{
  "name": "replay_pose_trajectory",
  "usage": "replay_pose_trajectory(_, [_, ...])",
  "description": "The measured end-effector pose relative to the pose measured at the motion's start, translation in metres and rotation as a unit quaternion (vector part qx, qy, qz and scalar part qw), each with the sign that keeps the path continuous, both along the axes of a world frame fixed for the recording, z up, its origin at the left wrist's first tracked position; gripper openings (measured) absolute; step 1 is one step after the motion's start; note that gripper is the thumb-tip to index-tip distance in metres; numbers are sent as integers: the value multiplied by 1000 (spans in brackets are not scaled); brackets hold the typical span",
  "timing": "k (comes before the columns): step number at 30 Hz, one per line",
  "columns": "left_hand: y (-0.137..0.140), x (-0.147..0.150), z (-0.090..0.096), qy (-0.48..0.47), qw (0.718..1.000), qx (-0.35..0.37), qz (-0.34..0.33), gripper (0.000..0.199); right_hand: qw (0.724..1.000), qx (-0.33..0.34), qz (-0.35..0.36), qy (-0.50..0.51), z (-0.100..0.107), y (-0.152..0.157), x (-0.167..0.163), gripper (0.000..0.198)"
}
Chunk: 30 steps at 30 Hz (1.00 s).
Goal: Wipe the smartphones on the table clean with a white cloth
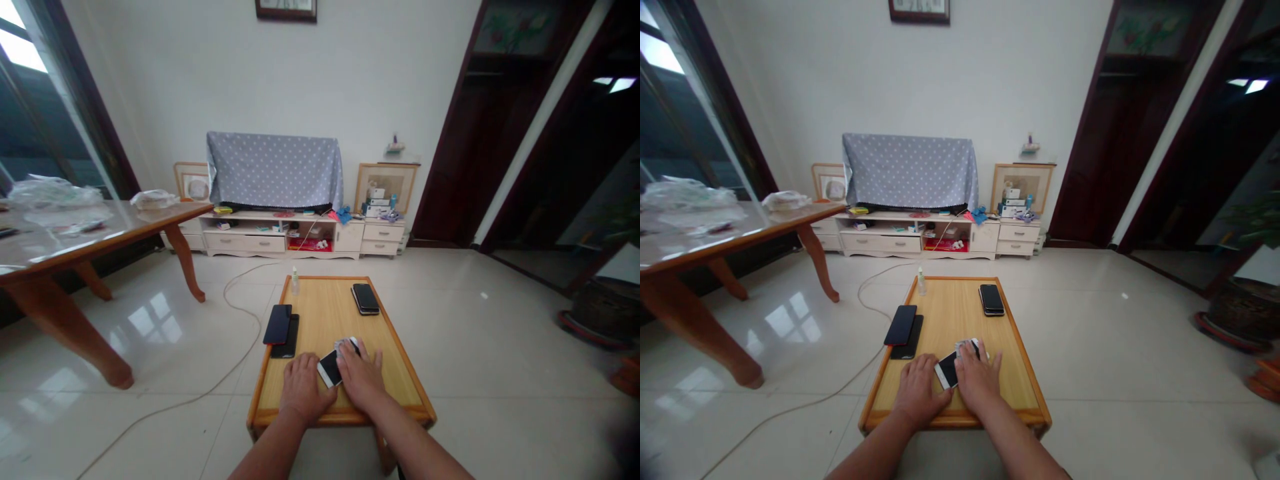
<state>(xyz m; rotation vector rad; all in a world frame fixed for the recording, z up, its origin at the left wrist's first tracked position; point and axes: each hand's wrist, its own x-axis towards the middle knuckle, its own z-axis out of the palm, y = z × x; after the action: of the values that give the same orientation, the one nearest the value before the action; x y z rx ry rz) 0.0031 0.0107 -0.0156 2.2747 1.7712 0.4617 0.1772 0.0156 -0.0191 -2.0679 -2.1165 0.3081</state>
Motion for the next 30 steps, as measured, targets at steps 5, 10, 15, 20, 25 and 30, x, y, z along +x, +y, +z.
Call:
replay_pose_trajectory(5, [1, -1, -2, -8, 1000, 3, -6, 56, 1000, 1, 21, 7, 3, -1, -3, 53])
replay_pose_trajectory(10, [1, -1, -3, -11, 1000, -3, -7, 59, 998, -22, -58, -5, 3, -2, 5, 57])
replay_pose_trajectory(15, [2, 0, -6, -10, 1000, 16, -5, 57, 998, 12, 69, 4, -3, -21, 3, 56])
replay_pose_trajectory(20, [1, 0, -5, -11, 1000, 15, -8, 58, 997, -16, -68, -22, 3, -23, 16, 57])
replay_pose_trajectory(25, [1, 0, -3, -6, 1000, 14, -8, 58, 1000, 2, 15, -9, 5, -37, 19, 57])
replay_pose_trajectory(30, [0, 1, 1, -5, 1000, 3, -9, 59, 998, 2, -60, -15, 6, -38, 27, 57])
